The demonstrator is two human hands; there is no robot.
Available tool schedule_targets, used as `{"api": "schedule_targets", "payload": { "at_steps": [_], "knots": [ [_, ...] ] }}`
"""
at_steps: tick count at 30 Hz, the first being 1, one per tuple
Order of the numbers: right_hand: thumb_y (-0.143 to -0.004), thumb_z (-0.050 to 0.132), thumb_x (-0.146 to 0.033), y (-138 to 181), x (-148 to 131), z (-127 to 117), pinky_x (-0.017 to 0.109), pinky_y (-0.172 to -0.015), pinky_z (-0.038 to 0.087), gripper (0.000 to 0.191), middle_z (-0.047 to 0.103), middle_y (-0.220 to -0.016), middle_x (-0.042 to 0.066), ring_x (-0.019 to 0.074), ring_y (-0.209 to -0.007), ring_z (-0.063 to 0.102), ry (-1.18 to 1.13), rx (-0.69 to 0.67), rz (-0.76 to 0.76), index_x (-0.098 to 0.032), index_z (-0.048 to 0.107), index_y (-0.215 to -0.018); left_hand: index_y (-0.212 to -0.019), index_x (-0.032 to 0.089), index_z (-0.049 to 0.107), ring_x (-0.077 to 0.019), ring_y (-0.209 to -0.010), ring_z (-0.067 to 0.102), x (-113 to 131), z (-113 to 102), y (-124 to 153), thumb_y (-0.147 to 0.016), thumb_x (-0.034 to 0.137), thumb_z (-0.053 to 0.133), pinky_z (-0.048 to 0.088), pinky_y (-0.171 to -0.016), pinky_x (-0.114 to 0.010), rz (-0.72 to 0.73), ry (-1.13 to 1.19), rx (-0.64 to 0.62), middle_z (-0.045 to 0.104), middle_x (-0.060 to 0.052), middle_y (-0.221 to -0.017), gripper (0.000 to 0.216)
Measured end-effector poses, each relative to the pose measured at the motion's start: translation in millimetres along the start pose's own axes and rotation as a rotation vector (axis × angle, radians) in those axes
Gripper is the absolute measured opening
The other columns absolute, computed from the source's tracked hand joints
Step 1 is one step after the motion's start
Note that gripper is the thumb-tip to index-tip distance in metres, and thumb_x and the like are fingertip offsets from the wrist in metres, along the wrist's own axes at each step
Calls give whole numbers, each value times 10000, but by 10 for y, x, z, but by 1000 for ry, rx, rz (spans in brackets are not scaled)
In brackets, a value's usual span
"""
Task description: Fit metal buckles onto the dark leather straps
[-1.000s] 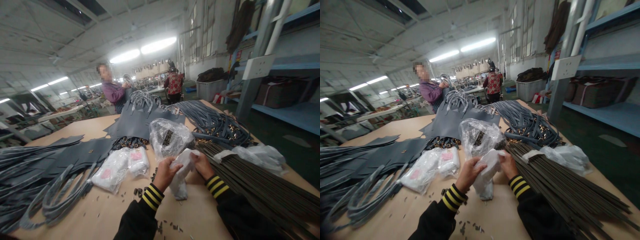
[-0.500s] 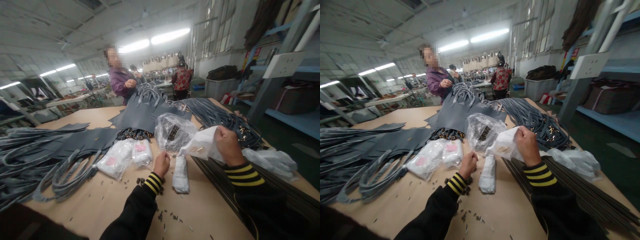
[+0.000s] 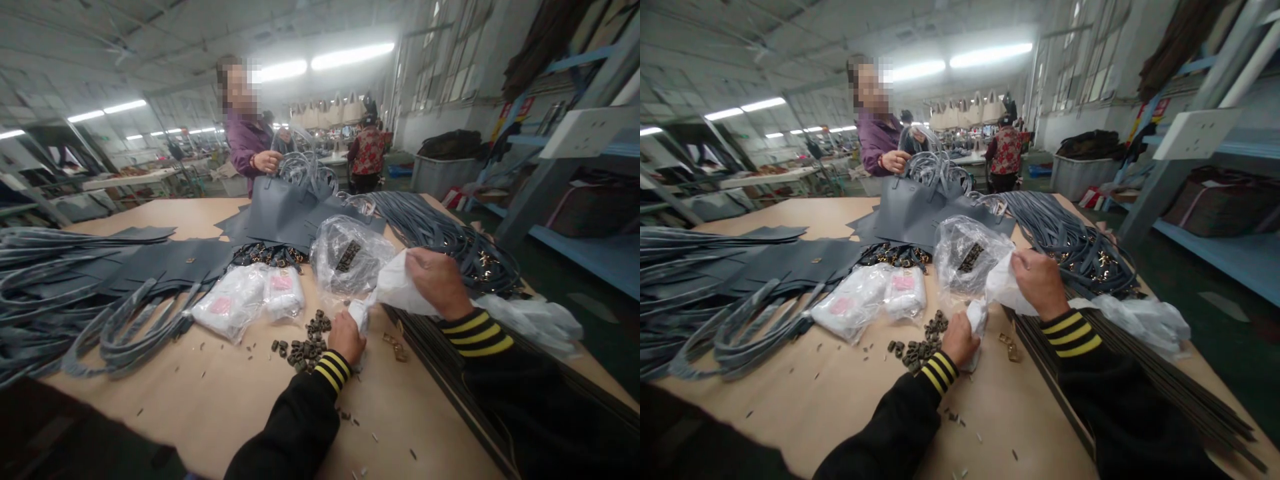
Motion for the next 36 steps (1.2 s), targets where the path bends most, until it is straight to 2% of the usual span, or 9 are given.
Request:
{"api": "schedule_targets", "payload": {
  "at_steps": [3,6,10,15,21,25,29,34,36],
  "knots": [
    [-726,399,-218,-23,-8,74,255,-570,395,243,652,-629,67,181,-604,573,-7,-24,-21,-160,619,-641,-921,91,507,-240,-896,511,-92,-43,-19,-651,101,502,387,-767,-317,-29,44,19,545,-154,-947,271],
    [-729,409,-208,-46,10,95,259,-583,405,241,671,-681,81,192,-643,593,-11,-22,-24,-151,642,-700,-809,120,545,-218,-798,546,-188,-98,-46,-713,95,428,386,-724,-311,-39,106,46,578,-118,-811,154],
    [-732,403,-187,-93,3,56,262,-571,402,247,666,-656,83,191,-615,591,-6,-19,-31,-143,643,-691,-629,138,537,-178,-671,531,-239,-253,-134,-727,94,383,382,-659,-284,10,238,69,549,-46,-624,188],
    [-732,408,-185,-122,-46,65,262,-573,397,236,667,-685,99,193,-623,590,2,-22,-58,-129,636,-705,-586,145,495,-110,-534,444,-60,-563,-274,-757,206,363,345,-514,-212,134,427,102,448,29,-532,225],
    [-728,411,-170,-147,-117,40,251,-560,388,217,659,-661,76,184,-615,584,-12,-43,-110,-158,614,-651,-570,151,441,-73,-453,346,186,-958,-354,-766,299,362,290,-433,-181,261,542,157,356,55,-498,258],
    [-747,400,-159,-202,-157,17,246,-561,382,222,652,-657,64,184,-638,585,-29,-96,-175,-171,601,-653,-587,154,439,-70,-462,335,319,-1165,-420,-786,303,356,285,-436,-176,336,500,194,370,52,-518,262],
    [-750,412,-147,-247,-194,60,250,-554,382,218,633,-604,51,176,-590,572,-38,-173,-246,-172,582,-617,-523,153,458,-83,-482,367,449,-1254,-568,-752,230,430,290,-461,-186,416,352,172,397,47,-482,243],
    [-750,415,-117,-291,-266,173,264,-724,398,185,638,-897,88,182,-837,566,-87,-279,-347,-163,584,-690,-550,157,488,-105,-527,403,583,-1331,-685,-759,193,441,315,-537,-215,484,165,213,430,34,-507,218],
    [-734,444,-122,-311,-284,259,251,-729,394,162,625,-912,70,173,-853,552,-96,-351,-389,-170,574,-649,-551,159,485,-112,-549,414,648,-1353,-692,-752,177,457,324,-571,-226,525,105,215,440,28,-528,204]
  ]
}}
Point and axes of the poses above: each hand's wrist, its own y-axis away from the middle knuckle, its own z-axis out of the palm, x = y × z, the point moved 3 cm from there along -y, towards the middle knuckle
